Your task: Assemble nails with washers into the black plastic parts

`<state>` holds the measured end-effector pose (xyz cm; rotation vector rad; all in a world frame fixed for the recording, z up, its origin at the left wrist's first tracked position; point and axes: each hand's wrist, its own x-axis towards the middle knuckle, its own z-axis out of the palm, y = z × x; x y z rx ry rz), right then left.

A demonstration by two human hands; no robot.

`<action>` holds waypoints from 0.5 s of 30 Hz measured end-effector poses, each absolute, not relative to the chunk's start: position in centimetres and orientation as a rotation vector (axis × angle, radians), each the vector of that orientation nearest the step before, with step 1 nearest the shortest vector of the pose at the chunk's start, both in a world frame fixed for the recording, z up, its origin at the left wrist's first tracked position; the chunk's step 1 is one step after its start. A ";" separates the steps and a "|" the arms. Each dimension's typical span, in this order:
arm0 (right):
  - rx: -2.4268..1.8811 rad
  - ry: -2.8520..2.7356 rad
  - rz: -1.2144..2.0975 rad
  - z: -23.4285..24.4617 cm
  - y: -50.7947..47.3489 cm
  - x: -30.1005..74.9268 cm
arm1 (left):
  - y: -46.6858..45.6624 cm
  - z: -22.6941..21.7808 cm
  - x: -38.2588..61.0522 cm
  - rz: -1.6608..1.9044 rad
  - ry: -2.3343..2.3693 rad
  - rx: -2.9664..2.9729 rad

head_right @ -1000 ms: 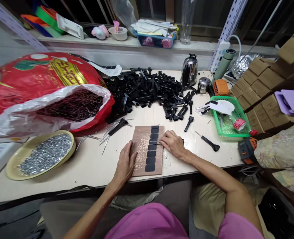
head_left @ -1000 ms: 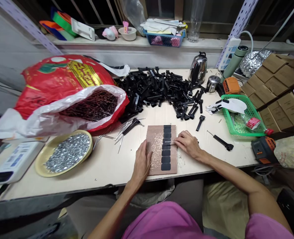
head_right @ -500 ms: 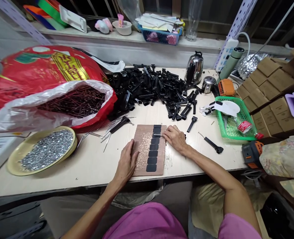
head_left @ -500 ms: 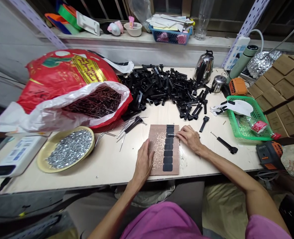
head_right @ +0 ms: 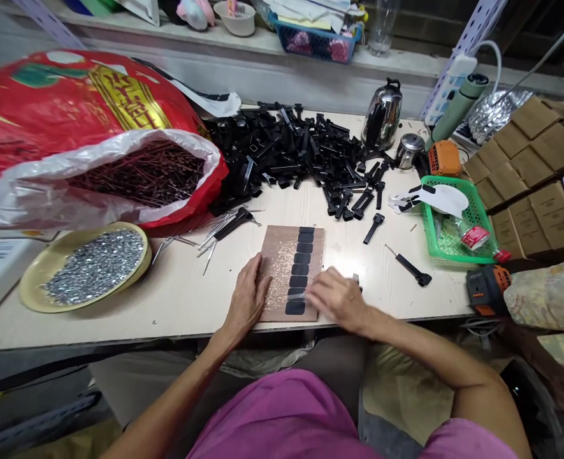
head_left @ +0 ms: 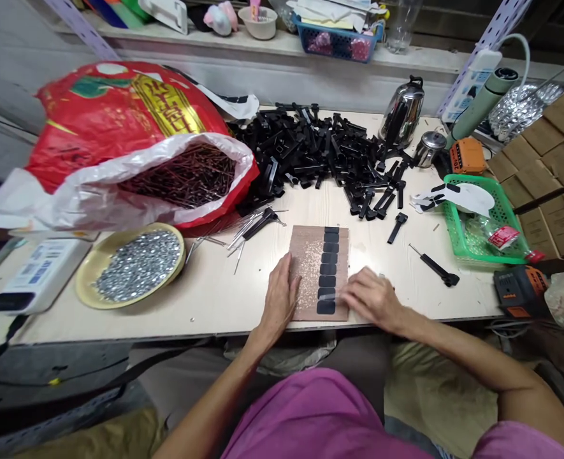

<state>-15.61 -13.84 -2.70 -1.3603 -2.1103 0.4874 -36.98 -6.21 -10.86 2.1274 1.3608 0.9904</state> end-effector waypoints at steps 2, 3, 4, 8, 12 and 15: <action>-1.301 -1.894 1.143 -1.8 -16.0 -17.7 | -5.3 -9.9 -37.6 0.992 1.438 2.080; -1.288 -1.710 1.510 -2.0 -17.3 -18.9 | -4.6 -9.3 -38.0 0.992 1.503 2.056; -1.277 -1.473 1.863 -2.6 -18.5 -20.2 | -3.8 -8.7 -38.5 0.993 1.587 2.033; -1.546 -0.304 2.411 -8.0 -20.2 -24.5 | 0.1 -6.8 -40.1 0.911 1.915 2.010; -1.485 0.268 2.265 -12.1 -17.2 -26.5 | 2.8 -6.5 -40.7 0.764 2.114 1.953; -1.404 0.273 2.239 -12.0 -16.1 -26.7 | 3.4 -6.7 -40.9 0.597 2.175 1.937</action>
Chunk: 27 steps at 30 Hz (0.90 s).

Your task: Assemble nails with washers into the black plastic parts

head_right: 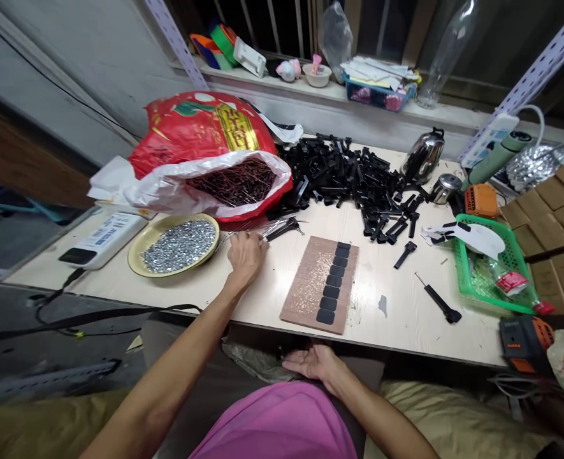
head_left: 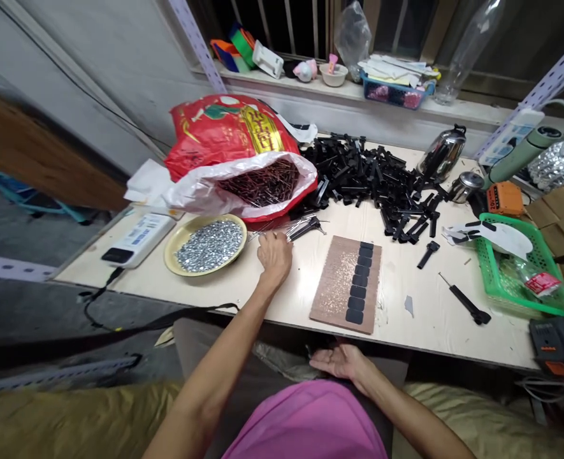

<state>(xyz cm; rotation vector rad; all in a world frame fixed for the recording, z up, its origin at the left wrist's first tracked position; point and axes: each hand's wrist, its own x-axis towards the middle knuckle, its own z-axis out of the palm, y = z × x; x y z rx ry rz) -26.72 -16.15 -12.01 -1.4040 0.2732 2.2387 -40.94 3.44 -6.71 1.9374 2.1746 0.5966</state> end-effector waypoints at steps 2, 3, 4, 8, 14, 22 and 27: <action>-1.350 0.133 2.291 -10.6 -17.1 -26.6 | 3.5 -6.8 -41.3 0.524 2.173 1.940; -1.312 -0.012 2.333 -9.6 -18.0 -26.5 | 3.5 -6.8 -41.5 0.516 2.164 1.945; -1.268 -0.242 2.356 -8.3 -18.8 -26.3 | 3.4 -6.8 -41.8 0.528 2.153 1.949; -1.147 -1.487 1.812 -2.9 -18.4 -25.4 | 2.3 -6.1 -42.9 0.657 2.068 1.937; -1.029 -2.340 0.134 -0.8 -5.7 -25.8 | -1.1 -3.6 -44.4 0.891 1.509 1.892; -0.902 -2.498 -0.079 -2.9 -0.1 -29.3 | -0.5 -1.8 -49.6 0.903 1.458 1.722; -1.180 -2.320 0.030 -3.0 2.0 -29.3 | 2.9 -4.0 -53.6 0.802 2.191 1.857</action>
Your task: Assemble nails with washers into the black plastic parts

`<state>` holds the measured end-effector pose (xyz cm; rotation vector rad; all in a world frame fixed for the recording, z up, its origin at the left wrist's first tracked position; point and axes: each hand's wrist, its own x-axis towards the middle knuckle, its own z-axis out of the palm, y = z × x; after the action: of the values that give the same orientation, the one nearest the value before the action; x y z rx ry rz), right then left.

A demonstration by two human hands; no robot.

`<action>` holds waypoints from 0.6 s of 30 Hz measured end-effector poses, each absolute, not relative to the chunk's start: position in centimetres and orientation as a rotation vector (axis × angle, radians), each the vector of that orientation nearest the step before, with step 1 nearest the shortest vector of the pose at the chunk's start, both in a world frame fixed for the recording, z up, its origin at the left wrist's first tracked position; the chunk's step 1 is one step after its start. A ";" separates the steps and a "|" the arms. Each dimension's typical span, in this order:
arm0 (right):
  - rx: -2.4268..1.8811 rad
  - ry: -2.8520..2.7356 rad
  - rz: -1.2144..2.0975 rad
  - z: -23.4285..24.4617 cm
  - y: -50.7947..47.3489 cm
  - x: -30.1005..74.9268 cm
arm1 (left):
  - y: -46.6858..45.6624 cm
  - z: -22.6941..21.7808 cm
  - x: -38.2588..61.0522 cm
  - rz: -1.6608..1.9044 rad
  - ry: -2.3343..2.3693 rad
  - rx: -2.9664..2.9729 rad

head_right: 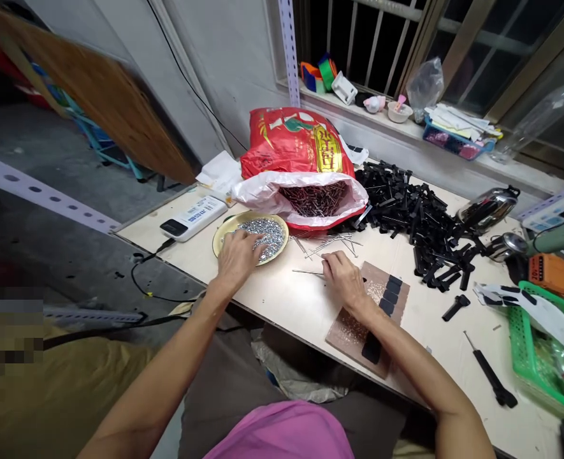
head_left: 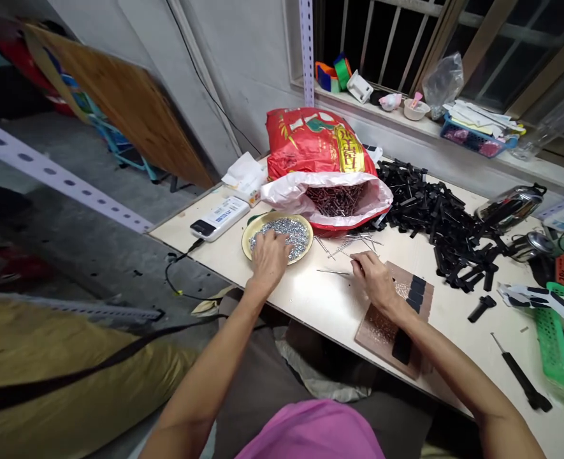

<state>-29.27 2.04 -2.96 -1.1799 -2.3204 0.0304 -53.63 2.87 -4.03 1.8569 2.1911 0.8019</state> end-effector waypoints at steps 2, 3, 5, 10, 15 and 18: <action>-1.213 -2.300 0.101 -2.9 2.6 -28.8 | 3.7 -5.2 -54.4 0.663 2.253 1.875; -1.223 -2.295 0.134 -2.8 2.7 -28.7 | 3.9 -5.7 -54.6 0.631 2.250 1.885; -1.238 -2.281 0.183 -2.8 2.7 -28.5 | 4.2 -6.2 -54.8 0.629 2.219 1.908; -1.213 -2.222 0.278 -2.4 2.3 -29.5 | 4.3 -5.8 -55.2 0.735 2.164 1.828; -1.149 -2.094 0.367 -1.0 1.9 -31.3 | 3.8 -4.4 -54.9 1.160 1.827 1.264; -1.100 -2.028 0.400 0.1 1.4 -32.3 | 3.1 -3.9 -53.3 1.186 1.593 1.065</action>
<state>-32.29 1.45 0.13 -1.1001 -2.0284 0.3998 -53.34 3.14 -3.90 1.0650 1.5928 1.1860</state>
